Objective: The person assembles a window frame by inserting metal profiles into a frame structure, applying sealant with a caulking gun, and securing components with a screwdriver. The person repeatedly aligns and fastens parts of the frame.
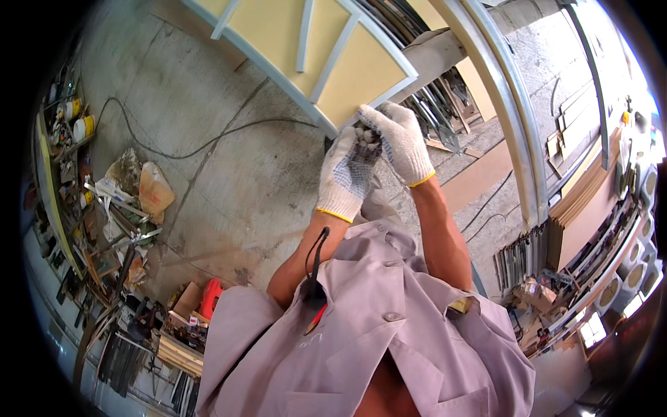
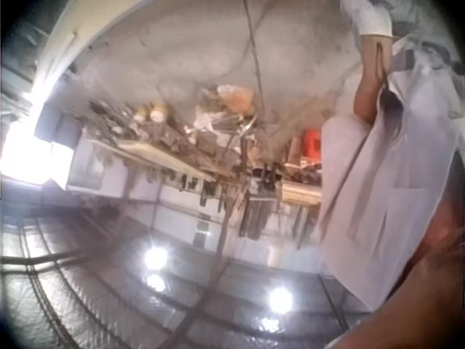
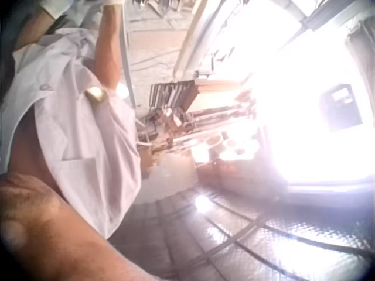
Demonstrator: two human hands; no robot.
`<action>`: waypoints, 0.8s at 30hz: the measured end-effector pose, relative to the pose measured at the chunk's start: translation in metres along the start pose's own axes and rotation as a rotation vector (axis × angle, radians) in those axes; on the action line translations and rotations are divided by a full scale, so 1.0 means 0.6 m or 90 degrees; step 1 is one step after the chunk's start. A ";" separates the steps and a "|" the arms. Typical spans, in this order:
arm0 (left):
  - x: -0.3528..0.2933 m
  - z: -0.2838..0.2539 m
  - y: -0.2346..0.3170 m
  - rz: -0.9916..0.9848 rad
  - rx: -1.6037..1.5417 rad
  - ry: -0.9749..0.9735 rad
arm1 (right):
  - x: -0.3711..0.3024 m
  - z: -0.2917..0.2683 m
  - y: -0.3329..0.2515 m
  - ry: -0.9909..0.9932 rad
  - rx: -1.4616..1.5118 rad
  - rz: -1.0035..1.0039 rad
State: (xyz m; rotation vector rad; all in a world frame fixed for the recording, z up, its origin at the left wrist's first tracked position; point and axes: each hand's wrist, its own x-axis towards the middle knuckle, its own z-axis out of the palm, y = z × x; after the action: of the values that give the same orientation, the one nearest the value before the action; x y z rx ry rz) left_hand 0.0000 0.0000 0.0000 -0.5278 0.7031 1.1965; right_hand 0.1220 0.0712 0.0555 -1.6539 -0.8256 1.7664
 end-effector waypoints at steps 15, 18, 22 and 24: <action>-0.013 0.030 -0.011 0.045 -0.045 0.089 | 0.020 -0.053 -0.041 -0.038 0.006 -0.021; -0.010 0.012 -0.010 0.042 -0.072 0.080 | 0.024 -0.053 -0.031 -0.045 -0.030 -0.021; 0.004 0.004 -0.024 0.042 -0.091 0.026 | 0.023 -0.058 -0.048 -0.026 -0.035 -0.009; 0.003 0.000 -0.030 0.063 -0.060 0.042 | 0.018 -0.053 -0.045 -0.016 -0.007 0.001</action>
State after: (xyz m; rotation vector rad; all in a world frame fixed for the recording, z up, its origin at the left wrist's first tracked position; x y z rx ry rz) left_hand 0.0179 -0.0040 -0.0010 -0.6185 0.7381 1.3151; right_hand 0.1532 0.0985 0.0679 -1.6432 -0.8468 1.7909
